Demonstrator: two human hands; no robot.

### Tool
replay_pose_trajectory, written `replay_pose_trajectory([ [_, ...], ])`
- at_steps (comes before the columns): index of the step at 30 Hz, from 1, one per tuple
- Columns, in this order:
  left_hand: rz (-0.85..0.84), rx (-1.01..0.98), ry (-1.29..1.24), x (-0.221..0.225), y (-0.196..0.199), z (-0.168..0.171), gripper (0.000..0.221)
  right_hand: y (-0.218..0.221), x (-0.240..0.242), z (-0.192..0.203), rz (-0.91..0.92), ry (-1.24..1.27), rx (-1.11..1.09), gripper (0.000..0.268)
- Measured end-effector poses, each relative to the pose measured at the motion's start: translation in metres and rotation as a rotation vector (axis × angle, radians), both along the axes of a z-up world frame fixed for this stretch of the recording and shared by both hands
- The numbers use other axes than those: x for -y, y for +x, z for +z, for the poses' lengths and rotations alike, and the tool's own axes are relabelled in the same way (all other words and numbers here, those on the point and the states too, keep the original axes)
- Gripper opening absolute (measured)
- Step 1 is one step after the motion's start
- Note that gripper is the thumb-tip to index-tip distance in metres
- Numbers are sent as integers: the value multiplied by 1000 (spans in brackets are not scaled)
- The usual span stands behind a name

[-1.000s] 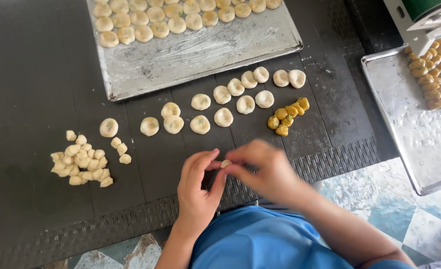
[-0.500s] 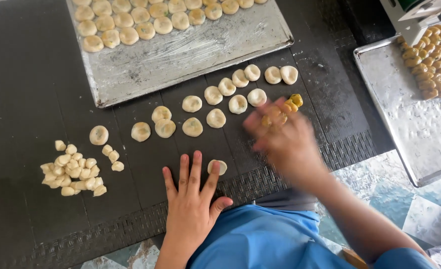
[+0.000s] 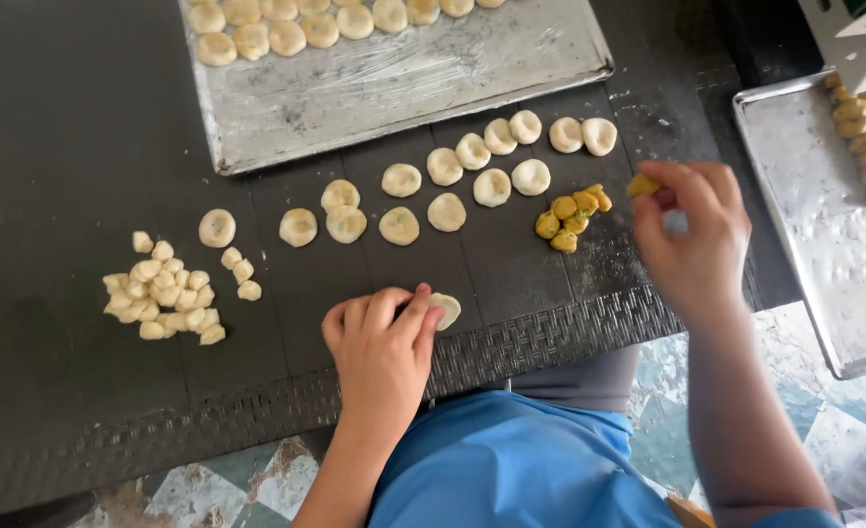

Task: Flattening small dough balls and placing portions of filling onto them on a bakery work table.

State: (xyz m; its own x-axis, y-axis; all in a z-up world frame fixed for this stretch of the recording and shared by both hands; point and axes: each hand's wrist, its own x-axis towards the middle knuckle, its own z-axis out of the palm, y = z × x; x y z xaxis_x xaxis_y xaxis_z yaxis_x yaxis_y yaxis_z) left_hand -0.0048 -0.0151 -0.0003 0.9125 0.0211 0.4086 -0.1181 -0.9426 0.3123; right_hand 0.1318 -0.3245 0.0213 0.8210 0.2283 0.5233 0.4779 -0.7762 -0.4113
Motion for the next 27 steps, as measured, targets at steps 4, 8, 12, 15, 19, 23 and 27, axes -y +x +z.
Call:
replay_pose_trajectory([
  [4,-30,-57,-44,3,10,5,4,-52,-85,24,215,112,-9,24],
  [8,-11,-165,-107,0,13,-4,5,-80,-128,-17,384,168,-47,15],
  [12,-5,-182,-174,-1,12,0,5,-91,-130,-15,431,-38,85,17],
  [15,-137,-154,-355,-7,4,3,11,-77,-130,-15,441,46,-39,16],
  [19,-149,-110,-447,-13,1,0,30,-64,-133,-23,464,6,-57,33],
  [23,-209,-74,-272,-17,-4,4,16,-70,-132,-12,608,60,-165,22],
  [27,-236,-146,-846,-11,-7,19,12,-83,-127,21,583,352,-364,26],
])
